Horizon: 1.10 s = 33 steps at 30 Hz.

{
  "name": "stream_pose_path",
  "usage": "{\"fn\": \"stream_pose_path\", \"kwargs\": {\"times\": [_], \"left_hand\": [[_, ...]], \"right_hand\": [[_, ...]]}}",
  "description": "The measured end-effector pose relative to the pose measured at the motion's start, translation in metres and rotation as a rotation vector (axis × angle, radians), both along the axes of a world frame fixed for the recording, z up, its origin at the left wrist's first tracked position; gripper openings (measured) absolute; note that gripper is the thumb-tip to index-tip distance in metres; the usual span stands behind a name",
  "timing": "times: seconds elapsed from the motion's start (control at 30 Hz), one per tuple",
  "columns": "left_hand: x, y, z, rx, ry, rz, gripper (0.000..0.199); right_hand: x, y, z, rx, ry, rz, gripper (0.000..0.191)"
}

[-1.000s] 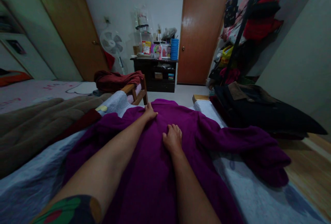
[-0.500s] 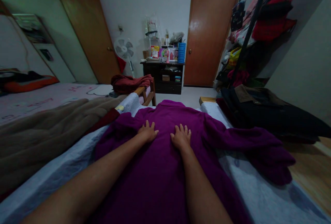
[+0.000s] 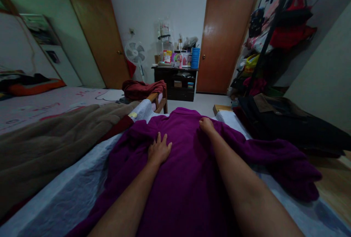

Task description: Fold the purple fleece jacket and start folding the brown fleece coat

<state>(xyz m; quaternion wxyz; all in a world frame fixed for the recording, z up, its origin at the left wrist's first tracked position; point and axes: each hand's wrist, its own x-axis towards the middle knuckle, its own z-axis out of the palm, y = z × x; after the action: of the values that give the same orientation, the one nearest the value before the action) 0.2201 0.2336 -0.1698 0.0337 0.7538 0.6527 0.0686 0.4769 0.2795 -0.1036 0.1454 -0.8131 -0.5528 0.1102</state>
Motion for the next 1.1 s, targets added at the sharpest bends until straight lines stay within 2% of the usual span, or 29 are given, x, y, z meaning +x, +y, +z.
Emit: {"fn": "stream_pose_path", "kwargs": {"times": [0.17, 0.33, 0.5, 0.6, 0.7, 0.8, 0.9, 1.0, 1.1], "left_hand": [[-0.003, 0.000, 0.000, 0.066, -0.098, 0.007, 0.040], [-0.007, 0.003, 0.003, 0.072, -0.168, 0.053, 0.016], [-0.011, 0.009, 0.006, 0.080, -0.279, 0.174, 0.010], [-0.012, 0.011, 0.009, 0.143, -0.362, 0.257, 0.009], [-0.014, 0.011, 0.009, 0.196, -0.404, 0.279, 0.008], [-0.015, 0.010, 0.010, 0.213, -0.390, 0.267, 0.008], [-0.015, 0.007, 0.011, 0.237, -0.348, 0.274, 0.008], [-0.016, 0.003, 0.013, 0.249, -0.272, 0.278, 0.009], [-0.015, -0.001, 0.014, 0.183, -0.154, 0.209, 0.009]], "right_hand": [[0.028, 0.026, -0.009, 0.071, -0.058, -0.132, 0.041], [0.042, 0.048, -0.024, 0.049, -0.076, -0.127, 0.043], [0.057, 0.065, -0.031, -0.033, -0.089, -0.100, 0.048], [0.061, 0.070, -0.033, -0.084, -0.093, -0.048, 0.041], [0.063, 0.072, -0.032, -0.113, -0.115, -0.025, 0.029], [0.060, 0.073, -0.030, -0.078, -0.166, -0.052, 0.025], [0.053, 0.074, -0.029, 0.028, -0.241, -0.111, 0.033], [0.044, 0.073, -0.038, 0.125, -0.312, -0.150, 0.038], [0.040, 0.070, -0.051, 0.125, -0.344, -0.145, 0.036]]}}
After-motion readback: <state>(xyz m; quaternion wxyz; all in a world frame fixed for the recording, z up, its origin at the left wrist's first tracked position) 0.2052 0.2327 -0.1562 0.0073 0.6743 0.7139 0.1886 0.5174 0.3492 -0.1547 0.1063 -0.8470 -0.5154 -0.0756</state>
